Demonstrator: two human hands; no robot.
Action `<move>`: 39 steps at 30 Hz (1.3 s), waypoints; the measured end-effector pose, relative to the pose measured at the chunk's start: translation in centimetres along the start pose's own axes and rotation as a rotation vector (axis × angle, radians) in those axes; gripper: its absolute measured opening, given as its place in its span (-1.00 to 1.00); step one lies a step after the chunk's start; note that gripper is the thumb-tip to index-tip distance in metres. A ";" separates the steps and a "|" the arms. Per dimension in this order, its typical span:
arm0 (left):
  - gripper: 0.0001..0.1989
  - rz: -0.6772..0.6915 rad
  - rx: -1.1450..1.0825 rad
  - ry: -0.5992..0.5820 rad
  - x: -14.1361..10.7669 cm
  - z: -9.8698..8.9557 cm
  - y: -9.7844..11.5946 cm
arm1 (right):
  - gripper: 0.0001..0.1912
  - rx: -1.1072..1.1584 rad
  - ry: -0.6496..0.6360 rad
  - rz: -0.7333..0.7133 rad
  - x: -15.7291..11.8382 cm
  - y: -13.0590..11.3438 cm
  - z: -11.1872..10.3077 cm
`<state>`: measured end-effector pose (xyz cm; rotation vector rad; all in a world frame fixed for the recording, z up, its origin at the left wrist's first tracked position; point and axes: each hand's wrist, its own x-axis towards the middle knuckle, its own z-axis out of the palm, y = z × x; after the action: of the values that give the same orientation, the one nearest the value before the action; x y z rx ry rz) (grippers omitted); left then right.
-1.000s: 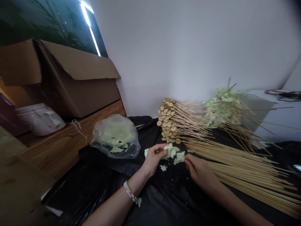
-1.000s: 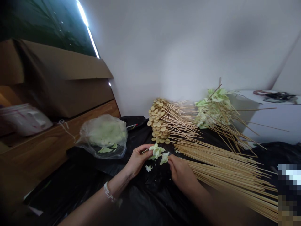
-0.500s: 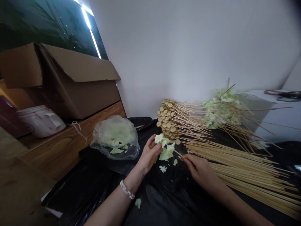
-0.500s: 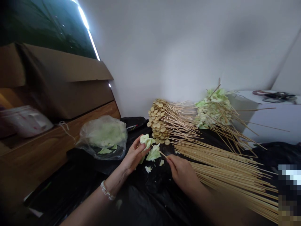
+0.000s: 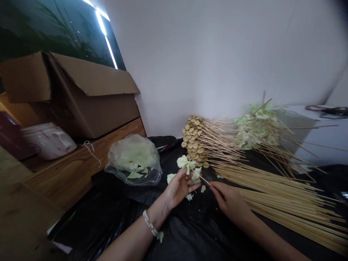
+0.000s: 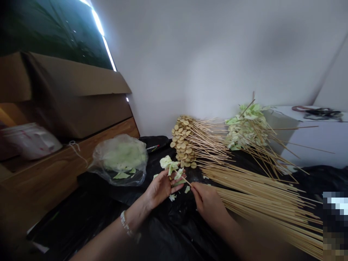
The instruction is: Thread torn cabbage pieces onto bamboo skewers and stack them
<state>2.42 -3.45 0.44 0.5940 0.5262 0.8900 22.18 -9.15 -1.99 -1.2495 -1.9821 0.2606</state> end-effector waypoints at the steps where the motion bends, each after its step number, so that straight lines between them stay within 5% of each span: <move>1: -0.72 -0.004 0.024 -0.003 0.0 0.0 -0.1 | -0.71 -0.009 0.015 -0.010 0.0 0.0 0.0; 17: -0.56 0.008 0.126 -0.049 -0.3 0.7 -1.4 | -0.67 -0.023 0.007 -0.055 -0.3 -0.2 0.4; 24: -0.52 0.100 0.089 -0.039 -0.3 0.7 -0.4 | -0.71 -0.025 0.109 -0.042 -0.2 -0.1 -0.2; 34: -0.68 0.087 -0.018 0.008 -0.3 0.6 0.8 | -0.69 -0.089 0.083 -0.077 -0.5 0.2 0.3; 39: -0.69 0.012 -0.085 -0.085 -0.6 0.7 1.0 | -0.68 -0.101 0.051 -0.086 -0.5 0.1 0.3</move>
<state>1.97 -3.65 1.72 0.5555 0.4066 0.8899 22.16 -9.46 -2.52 -1.2176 -2.0200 0.0862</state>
